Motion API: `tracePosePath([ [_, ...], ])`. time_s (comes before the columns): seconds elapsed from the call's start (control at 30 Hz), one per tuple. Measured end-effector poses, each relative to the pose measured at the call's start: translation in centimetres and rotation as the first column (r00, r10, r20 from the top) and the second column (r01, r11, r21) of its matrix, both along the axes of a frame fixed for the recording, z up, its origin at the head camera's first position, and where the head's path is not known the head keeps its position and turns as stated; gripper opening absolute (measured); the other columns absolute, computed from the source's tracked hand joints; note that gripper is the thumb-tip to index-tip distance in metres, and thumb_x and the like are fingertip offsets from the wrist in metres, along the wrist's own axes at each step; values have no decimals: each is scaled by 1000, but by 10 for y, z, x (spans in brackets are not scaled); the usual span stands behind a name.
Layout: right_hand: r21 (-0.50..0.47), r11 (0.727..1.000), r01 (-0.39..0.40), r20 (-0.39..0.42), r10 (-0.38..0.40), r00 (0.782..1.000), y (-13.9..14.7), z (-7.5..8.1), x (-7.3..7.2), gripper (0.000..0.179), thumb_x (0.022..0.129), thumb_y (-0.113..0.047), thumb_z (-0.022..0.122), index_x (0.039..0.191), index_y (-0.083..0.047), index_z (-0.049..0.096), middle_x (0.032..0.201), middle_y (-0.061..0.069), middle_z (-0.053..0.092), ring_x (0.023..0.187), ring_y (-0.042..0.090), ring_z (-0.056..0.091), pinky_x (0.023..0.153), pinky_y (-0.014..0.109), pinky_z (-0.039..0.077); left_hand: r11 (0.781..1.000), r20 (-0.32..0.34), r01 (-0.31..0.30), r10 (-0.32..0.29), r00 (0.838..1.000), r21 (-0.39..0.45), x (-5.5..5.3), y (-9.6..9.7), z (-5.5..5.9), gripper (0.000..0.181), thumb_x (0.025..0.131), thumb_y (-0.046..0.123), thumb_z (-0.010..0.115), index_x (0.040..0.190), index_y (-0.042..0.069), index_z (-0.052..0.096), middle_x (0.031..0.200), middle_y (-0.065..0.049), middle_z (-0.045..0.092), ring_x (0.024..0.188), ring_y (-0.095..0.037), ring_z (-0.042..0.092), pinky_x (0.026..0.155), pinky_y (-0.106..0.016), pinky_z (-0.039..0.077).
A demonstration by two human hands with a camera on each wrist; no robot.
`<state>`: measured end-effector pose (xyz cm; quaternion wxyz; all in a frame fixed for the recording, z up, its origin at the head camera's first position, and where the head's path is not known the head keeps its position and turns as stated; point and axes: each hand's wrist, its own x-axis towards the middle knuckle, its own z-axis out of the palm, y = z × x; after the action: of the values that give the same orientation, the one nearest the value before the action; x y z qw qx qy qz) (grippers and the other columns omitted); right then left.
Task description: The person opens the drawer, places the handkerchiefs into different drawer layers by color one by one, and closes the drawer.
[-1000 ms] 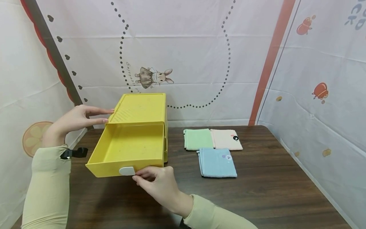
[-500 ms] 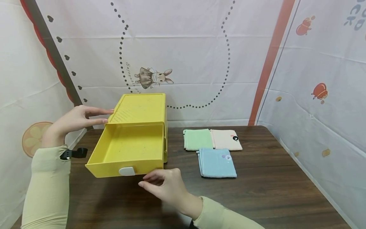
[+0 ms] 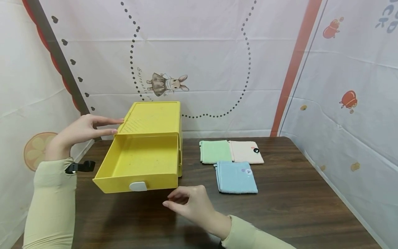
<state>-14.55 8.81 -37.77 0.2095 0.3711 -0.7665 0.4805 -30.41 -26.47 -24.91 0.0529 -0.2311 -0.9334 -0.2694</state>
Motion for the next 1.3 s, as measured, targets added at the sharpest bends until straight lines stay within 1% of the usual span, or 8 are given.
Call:
tracePosePath([
  [0.17, 51, 998, 33, 78, -36, 996, 16, -21, -11, 9, 81, -21, 76, 89, -18, 72, 79, -6, 72, 68, -1, 66, 60, 17, 54, 1000, -7, 8, -8, 1000, 7, -1, -1, -1, 44, 83, 48, 69, 123, 30, 65, 122, -3, 65, 112, -25, 60, 89, -54, 49],
  [0.3, 91, 994, 58, 145, -71, 987, 27, -26, -15, 12, 82, -29, 74, 91, -21, 70, 81, -9, 72, 72, -1, 66, 63, 21, 55, 1000, -7, 10, -10, 1000, 9, -2, -1, -1, 44, 83, 48, 69, 123, 30, 65, 122, -2, 65, 112, -25, 61, 89, -53, 49],
  [0.47, 121, 990, 75, 230, -101, 968, 38, -29, -23, 15, 83, -31, 74, 92, -20, 70, 83, -9, 72, 74, 1, 67, 67, 24, 56, 1000, 3, 12, -12, 1000, 11, -1, -1, -1, 44, 83, 48, 68, 123, 31, 64, 123, -1, 65, 113, -25, 60, 90, -53, 49],
  [0.57, 130, 987, 89, 290, -124, 949, 45, -31, -30, 18, 83, -33, 73, 94, -19, 70, 85, -6, 72, 76, 4, 68, 69, 25, 56, 1000, 5, 13, -14, 1000, 15, 0, -1, 0, 44, 83, 47, 69, 123, 30, 65, 123, -1, 65, 113, -25, 60, 89, -53, 49],
  [0.77, 145, 979, 146, 397, -193, 897, 58, -33, -45, 22, 82, -34, 74, 97, -19, 69, 90, -3, 73, 81, 9, 68, 72, 25, 55, 1000, 7, 12, -12, 1000, 15, -1, 0, 0, 44, 83, 47, 69, 123, 30, 65, 123, -1, 65, 113, -24, 60, 89, -52, 50],
  [1.03, 164, 964, 211, 427, -262, 866, 74, -34, -61, 25, 81, -32, 75, 100, -17, 69, 96, 2, 72, 85, 12, 68, 73, 27, 55, 1000, 17, 13, -13, 1000, 17, 0, 0, 1, 42, 83, 47, 69, 123, 32, 65, 122, 0, 65, 113, -24, 60, 89, -51, 50],
  [1.17, 204, 943, 264, 427, -329, 842, 85, -36, -68, 30, 80, -36, 75, 102, -16, 70, 96, -1, 72, 86, 12, 67, 73, 25, 53, 1000, 15, 14, -14, 1000, 18, 1, 1, 1, 42, 83, 47, 69, 122, 32, 65, 122, 0, 65, 113, -24, 60, 89, -51, 50],
  [1.3, 220, 930, 295, 461, -366, 808, 97, -37, -74, 36, 81, -39, 74, 106, -13, 70, 99, 1, 71, 89, 15, 66, 70, 26, 52, 1000, 13, 14, -14, 1000, 18, 1, 1, 2, 42, 83, 47, 69, 122, 32, 65, 122, 1, 65, 112, -23, 60, 89, -50, 50],
])
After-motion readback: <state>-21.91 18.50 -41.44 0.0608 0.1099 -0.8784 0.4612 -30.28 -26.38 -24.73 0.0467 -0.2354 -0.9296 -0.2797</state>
